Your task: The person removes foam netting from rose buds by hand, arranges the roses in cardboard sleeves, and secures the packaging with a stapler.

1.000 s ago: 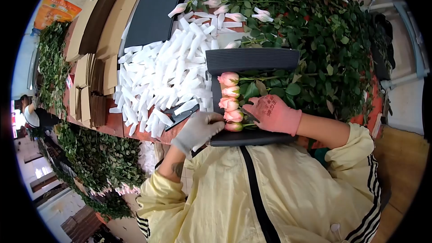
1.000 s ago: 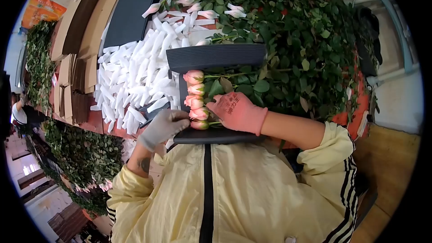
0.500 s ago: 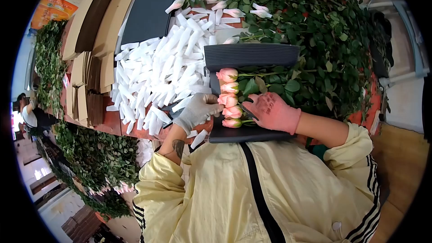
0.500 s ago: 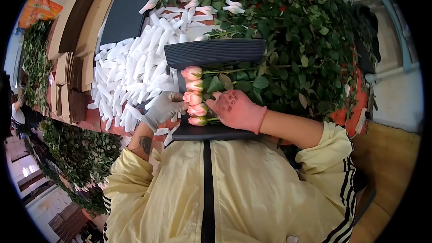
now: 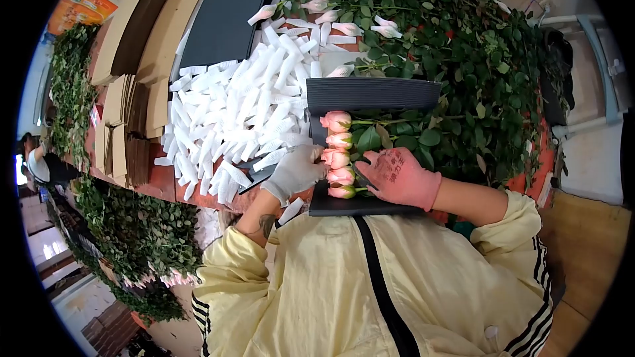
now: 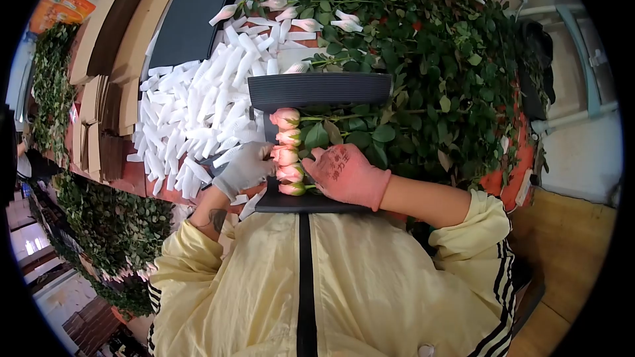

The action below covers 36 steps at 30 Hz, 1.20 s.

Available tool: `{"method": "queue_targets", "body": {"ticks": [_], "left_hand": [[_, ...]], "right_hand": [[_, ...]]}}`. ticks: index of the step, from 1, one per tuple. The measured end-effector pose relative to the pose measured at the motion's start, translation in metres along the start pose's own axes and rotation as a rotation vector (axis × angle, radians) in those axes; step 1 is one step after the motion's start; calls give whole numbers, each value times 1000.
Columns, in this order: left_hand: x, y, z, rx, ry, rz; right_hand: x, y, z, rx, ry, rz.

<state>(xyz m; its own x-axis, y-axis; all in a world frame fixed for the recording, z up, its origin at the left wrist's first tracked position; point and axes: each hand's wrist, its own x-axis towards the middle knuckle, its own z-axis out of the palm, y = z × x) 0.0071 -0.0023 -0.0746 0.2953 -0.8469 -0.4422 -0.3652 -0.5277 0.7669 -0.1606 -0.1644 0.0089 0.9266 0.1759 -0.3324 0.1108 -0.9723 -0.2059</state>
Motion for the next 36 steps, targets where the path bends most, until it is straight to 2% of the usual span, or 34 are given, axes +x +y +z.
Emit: {"method": "queue_targets", "body": {"ticks": [2,3,4,7,11,13,15,17,19,22,23,25,26,28,29,30,32,34,36], "left_hand": [[4,-13,6,-149,-35,34],[-1,11,-8,-17,-80,-30],[-2,19,-15,-23,-75,-39],[-6,32,-26,22,-158,-25],[-4,32,-24,41,-147,12],[-7,28,-22,34,-139,6],[-22,41,-27,236,-47,-56],[-48,75,-51,330,-89,-117],[-74,91,-42,520,70,393],[-76,103,-5,555,130,446],[-75,99,1,558,95,394],[-76,96,7,562,115,395],[-77,95,10,563,130,393],[-80,96,10,567,151,392],[-81,96,10,575,166,387],[-82,97,11,580,174,387],[-83,98,11,550,141,351],[-85,103,15,571,172,338],[-86,103,20,582,201,319]], "right_hand": [[-1,3,3,-1,12,-24],[-3,4,8,-11,125,-54],[-3,5,12,-23,240,-86],[-2,7,17,-111,287,-157],[0,9,12,-83,317,-188],[1,8,9,-74,261,-195],[1,10,25,-115,247,-217],[0,11,22,-166,238,-226],[1,4,-2,-38,218,-184],[-1,6,9,-120,302,-203],[-1,6,6,-126,303,-206],[-6,4,-5,-34,-14,-82],[-8,1,-9,-38,-16,-80],[-8,-2,-15,-65,425,21],[-5,0,-9,-180,567,18],[0,1,-7,-185,573,13],[12,1,-3,-85,34,114],[15,3,4,-116,55,80],[13,3,9,-166,223,41]]}}
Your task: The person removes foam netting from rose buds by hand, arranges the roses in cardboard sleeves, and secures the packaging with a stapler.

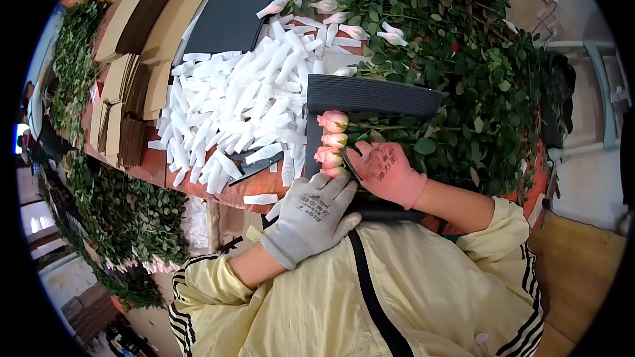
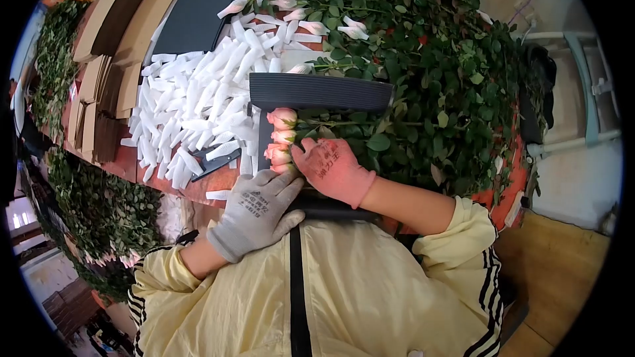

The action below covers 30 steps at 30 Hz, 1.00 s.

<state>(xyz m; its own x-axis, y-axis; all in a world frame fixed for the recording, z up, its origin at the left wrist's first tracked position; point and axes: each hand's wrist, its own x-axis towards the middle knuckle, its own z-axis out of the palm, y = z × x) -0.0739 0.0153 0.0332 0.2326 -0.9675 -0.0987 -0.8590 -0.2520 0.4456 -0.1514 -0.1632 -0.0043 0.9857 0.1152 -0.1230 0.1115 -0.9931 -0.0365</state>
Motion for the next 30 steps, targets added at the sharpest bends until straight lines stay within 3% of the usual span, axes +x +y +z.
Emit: {"method": "queue_targets", "body": {"ticks": [4,6,13,15,19,21,22,24,26,28,30], "left_hand": [[0,1,5,55,9,12],[-1,2,5,60,-10,6],[3,-1,4,-23,-55,-1],[1,-2,-2,-48,-70,0],[14,-9,-10,13,66,27],[17,-14,1,65,28,38],[15,-14,2,67,35,34],[14,-13,2,71,5,29],[13,-12,4,56,15,27],[14,-13,4,48,34,24],[13,-16,7,22,41,33]], "right_hand": [[10,8,-5,114,-143,61],[8,13,-7,85,-45,52],[3,9,-7,79,-85,19],[-3,10,-1,42,43,-69],[-6,13,10,53,93,-74],[1,16,-6,207,-154,15],[-1,19,-5,201,-152,9],[-7,23,-5,164,246,56],[-5,18,-11,55,244,109],[6,17,-19,67,-43,175],[14,16,-20,32,-125,171]]}}
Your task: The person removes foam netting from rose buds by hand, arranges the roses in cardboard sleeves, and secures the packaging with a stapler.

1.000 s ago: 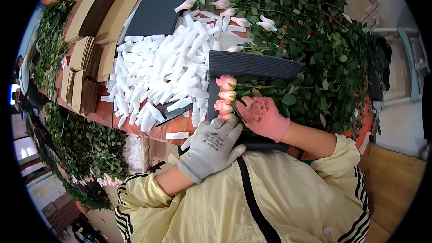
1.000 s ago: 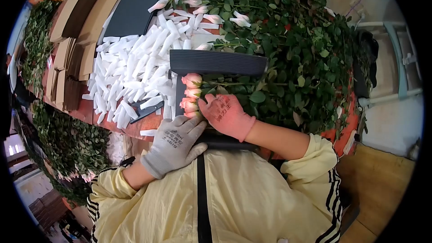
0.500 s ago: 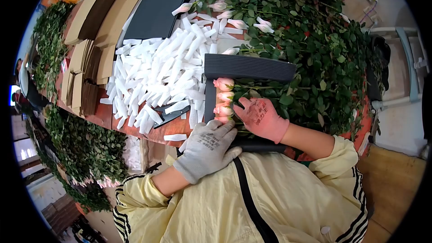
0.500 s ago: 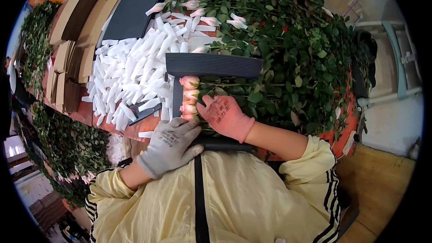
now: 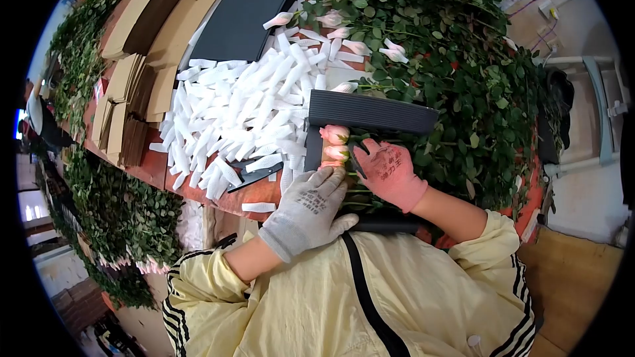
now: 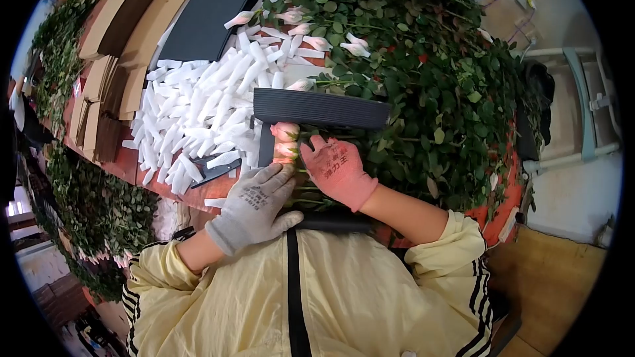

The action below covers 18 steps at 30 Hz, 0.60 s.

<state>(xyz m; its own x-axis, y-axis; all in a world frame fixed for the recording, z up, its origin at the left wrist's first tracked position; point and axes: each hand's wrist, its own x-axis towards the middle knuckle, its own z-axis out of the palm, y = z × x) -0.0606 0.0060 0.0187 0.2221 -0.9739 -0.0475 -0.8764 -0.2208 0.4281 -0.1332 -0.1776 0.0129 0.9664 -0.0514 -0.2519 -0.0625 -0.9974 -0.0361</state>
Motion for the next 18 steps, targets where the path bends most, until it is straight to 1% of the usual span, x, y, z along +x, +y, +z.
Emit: {"method": "queue_targets", "body": {"ticks": [2,3,5,10,12,13,14,15,16,17,18], "left_hand": [[-1,0,-1,3,5,2],[0,0,-1,6,8,9],[0,0,-2,-3,4,4],[5,-3,-5,9,-54,12],[13,-7,-11,30,28,-7],[16,-9,-8,14,62,33],[17,-10,-3,16,66,35],[17,-12,2,18,23,50],[18,-13,4,19,-24,66],[19,-14,3,19,-26,69],[19,-13,3,32,-48,59]], "right_hand": [[5,0,2,-8,-76,1],[5,2,6,-10,-76,-1],[4,7,14,21,55,-67],[4,5,17,15,19,-74],[4,7,14,16,14,-76],[4,7,13,15,-14,-71],[3,7,12,14,-43,-68],[0,9,14,13,-39,-66],[-5,13,19,-9,171,-63],[-7,15,21,-32,379,-60],[-6,14,23,-26,375,-55]]}}
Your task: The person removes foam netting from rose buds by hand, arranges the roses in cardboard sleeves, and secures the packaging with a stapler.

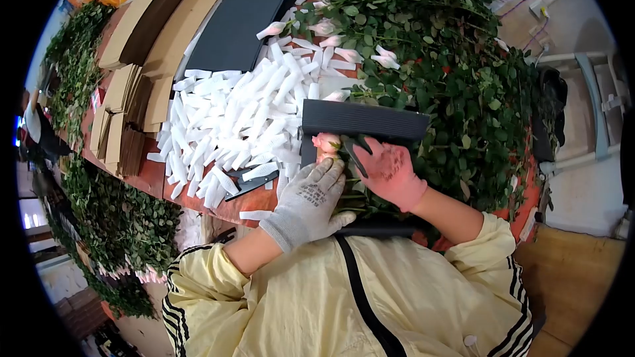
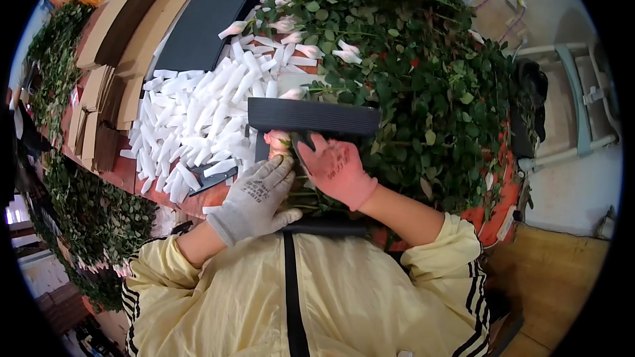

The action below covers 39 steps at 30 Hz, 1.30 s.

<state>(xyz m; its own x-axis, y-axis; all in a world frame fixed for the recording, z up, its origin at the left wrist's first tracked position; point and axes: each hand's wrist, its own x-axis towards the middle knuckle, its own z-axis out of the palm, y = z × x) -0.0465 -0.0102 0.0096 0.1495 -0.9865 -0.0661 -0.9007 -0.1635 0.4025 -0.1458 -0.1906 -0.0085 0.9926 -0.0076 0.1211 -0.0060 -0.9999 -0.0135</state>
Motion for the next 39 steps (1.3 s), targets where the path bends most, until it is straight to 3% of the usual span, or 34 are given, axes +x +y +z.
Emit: {"method": "queue_targets", "body": {"ticks": [2,3,13,16,20,21,22,23,24,26,29,31,32,36,38,39], "left_hand": [[-1,3,1,9,-38,2],[0,3,0,0,-39,-4],[3,4,-3,-13,-15,-20],[5,-1,-2,-24,-9,-14],[9,-20,-15,-188,-105,36],[5,-23,-19,-317,3,24],[0,-27,-23,-446,114,10],[-11,-31,-26,-434,236,0],[-28,-38,-27,-422,222,8],[-70,-49,-24,-868,123,-383],[-111,-41,2,-1162,-242,-578],[-129,-32,67,-1321,-200,-521],[-127,-21,77,-1480,-166,-463],[-130,-14,86,-1502,-142,-469],[-137,-23,99,-1661,-15,-746],[-130,-12,111,-1629,268,-763]], "right_hand": [[5,-2,4,-117,63,-3],[6,-2,16,-193,-49,-21],[8,7,11,-41,-120,9],[3,12,22,-154,29,-55],[15,13,3,-26,-195,27],[16,10,-10,6,-310,51],[10,7,-18,21,-299,83],[-1,6,-25,68,-96,124],[-12,7,-33,110,108,153],[-33,9,-63,150,366,244],[-52,7,-107,461,270,310],[-79,5,-81,466,330,346],[-83,0,-76,475,385,390],[-92,-20,-77,473,272,343],[-103,-23,-59,478,302,391],[-108,-24,-54,495,337,390]]}}
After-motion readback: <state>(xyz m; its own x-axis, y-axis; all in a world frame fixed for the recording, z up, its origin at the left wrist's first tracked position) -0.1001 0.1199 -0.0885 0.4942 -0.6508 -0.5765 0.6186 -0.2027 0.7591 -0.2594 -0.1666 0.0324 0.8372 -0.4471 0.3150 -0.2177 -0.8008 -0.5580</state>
